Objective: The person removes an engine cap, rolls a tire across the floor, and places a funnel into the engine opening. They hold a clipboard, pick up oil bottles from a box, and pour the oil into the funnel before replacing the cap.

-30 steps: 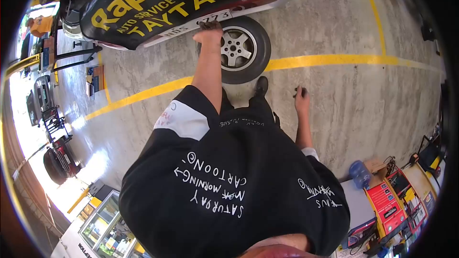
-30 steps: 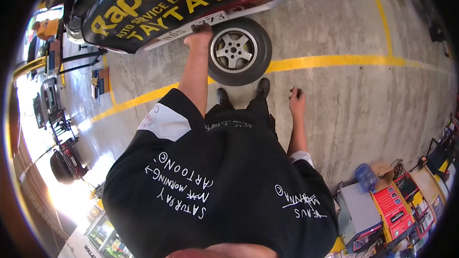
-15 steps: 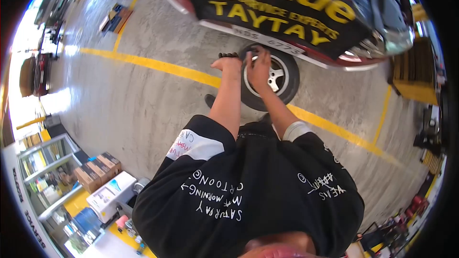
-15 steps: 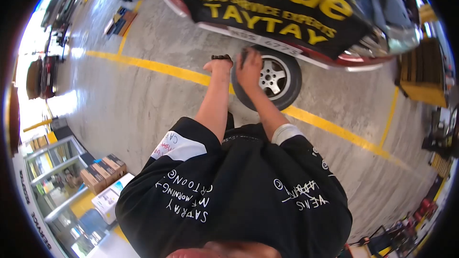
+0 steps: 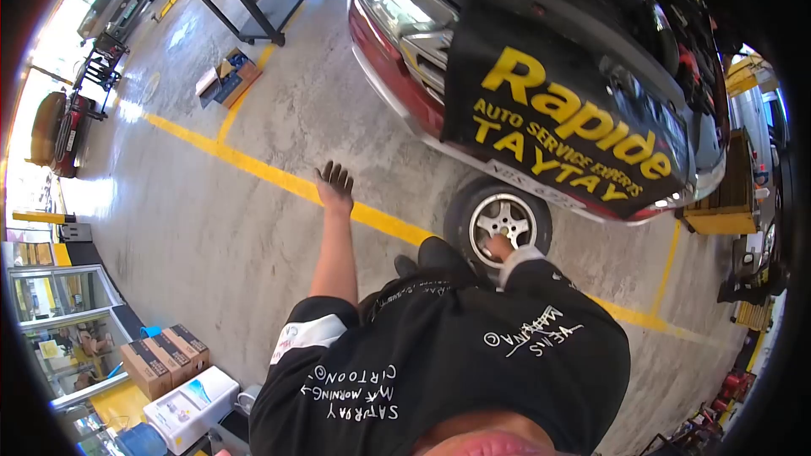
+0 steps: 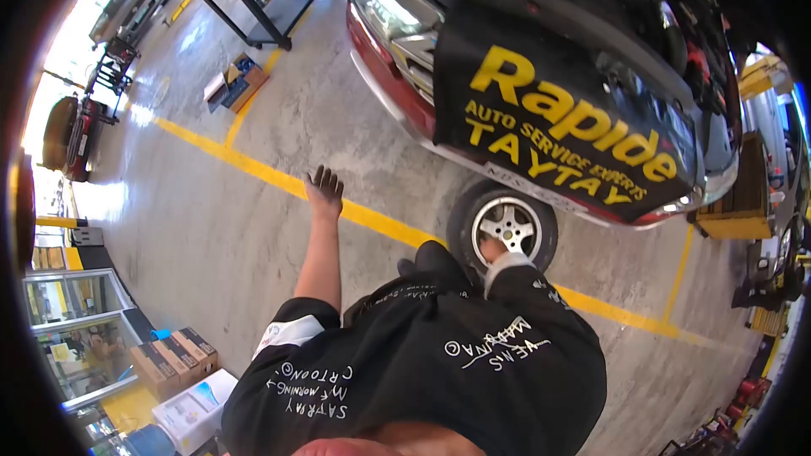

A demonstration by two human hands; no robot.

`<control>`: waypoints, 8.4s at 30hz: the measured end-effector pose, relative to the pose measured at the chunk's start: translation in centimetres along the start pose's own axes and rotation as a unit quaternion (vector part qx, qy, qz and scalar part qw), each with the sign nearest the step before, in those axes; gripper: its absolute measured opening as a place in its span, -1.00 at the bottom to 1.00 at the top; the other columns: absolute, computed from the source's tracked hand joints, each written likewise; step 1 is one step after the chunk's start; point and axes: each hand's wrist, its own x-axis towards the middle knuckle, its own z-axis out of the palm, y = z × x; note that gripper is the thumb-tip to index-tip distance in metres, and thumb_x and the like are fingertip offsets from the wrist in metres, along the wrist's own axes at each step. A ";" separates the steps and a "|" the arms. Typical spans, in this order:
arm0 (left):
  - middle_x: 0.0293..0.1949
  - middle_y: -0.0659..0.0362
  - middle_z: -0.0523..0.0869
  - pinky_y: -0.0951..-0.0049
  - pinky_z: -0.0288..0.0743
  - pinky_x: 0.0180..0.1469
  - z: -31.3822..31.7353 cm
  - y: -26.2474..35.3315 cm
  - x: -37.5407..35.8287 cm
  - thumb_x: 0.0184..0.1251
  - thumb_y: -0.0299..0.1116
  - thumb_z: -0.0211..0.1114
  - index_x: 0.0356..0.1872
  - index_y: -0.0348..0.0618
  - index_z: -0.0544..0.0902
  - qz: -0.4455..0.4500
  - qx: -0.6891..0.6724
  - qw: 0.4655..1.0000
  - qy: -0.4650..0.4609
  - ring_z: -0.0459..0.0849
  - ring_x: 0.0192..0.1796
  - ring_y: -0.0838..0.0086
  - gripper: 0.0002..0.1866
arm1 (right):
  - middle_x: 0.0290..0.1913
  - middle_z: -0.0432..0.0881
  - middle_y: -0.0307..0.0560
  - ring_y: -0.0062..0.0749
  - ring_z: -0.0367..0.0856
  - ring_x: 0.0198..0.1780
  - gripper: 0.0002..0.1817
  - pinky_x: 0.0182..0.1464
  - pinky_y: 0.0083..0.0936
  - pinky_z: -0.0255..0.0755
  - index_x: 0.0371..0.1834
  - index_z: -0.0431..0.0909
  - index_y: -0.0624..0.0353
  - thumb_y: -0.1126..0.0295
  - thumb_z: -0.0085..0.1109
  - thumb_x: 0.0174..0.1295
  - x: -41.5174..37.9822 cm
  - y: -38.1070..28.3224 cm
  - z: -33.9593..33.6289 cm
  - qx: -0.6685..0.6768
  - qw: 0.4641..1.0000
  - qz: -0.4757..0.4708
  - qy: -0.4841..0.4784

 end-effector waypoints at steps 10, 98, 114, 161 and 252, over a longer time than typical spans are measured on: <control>-0.11 -0.17 0.71 0.16 0.56 0.04 -26.8 2.5 6.7 0.37 0.12 0.06 -0.10 -0.30 0.67 -0.323 0.803 0.498 -0.051 0.70 -0.03 0.09 -0.41 | 0.18 0.47 0.33 0.10 0.48 0.18 -0.32 0.18 -0.11 0.36 0.38 0.23 0.23 0.22 0.07 0.18 5.1 -2.3 -5.8 0.342 0.915 0.180 -0.114; -0.10 0.05 0.74 0.26 0.50 -0.24 -15.0 96.7 106.6 0.52 0.09 -0.16 0.18 -0.15 0.46 -0.191 0.692 0.665 -0.206 0.72 -0.24 0.28 -0.45 | -0.21 0.66 -0.10 -0.40 0.71 -0.34 -0.49 -0.26 -0.47 0.62 0.33 0.36 0.20 0.18 0.06 0.40 63.6 -117.8 -46.7 0.775 0.539 0.096 0.315; -0.21 -0.07 0.74 0.34 0.59 -0.22 3.7 48.7 71.6 0.44 -0.16 0.13 -0.03 -0.51 0.57 -0.115 0.781 0.223 -0.572 0.73 -0.25 0.28 -0.54 | -0.10 0.67 0.00 -0.27 0.69 -0.16 -0.54 -0.06 -0.30 0.57 0.15 0.47 0.30 0.13 0.01 0.40 26.1 -96.0 -22.7 0.744 -0.004 0.156 0.650; -0.02 0.20 0.68 0.15 0.32 0.20 48.4 -16.0 -13.4 0.17 -0.37 0.29 -0.13 -0.10 0.66 0.564 0.552 0.299 -0.536 0.58 0.02 0.22 -0.77 | 0.02 0.58 -0.06 -0.44 0.54 0.06 -0.57 0.14 -0.44 0.42 0.16 0.42 0.42 0.25 0.03 0.44 -29.2 12.5 -42.5 0.638 0.265 0.159 0.705; -0.41 0.02 0.59 0.58 0.41 -0.63 81.2 -26.8 -12.1 0.51 -0.13 0.02 -0.10 -0.42 0.47 0.307 0.421 0.773 -0.363 0.54 -0.53 0.47 -0.58 | -0.33 0.75 0.00 -0.41 0.73 -0.48 -0.53 -0.39 -0.54 0.59 0.10 0.46 0.35 0.12 -0.07 0.42 4.6 53.3 -98.9 0.589 0.740 -0.058 0.321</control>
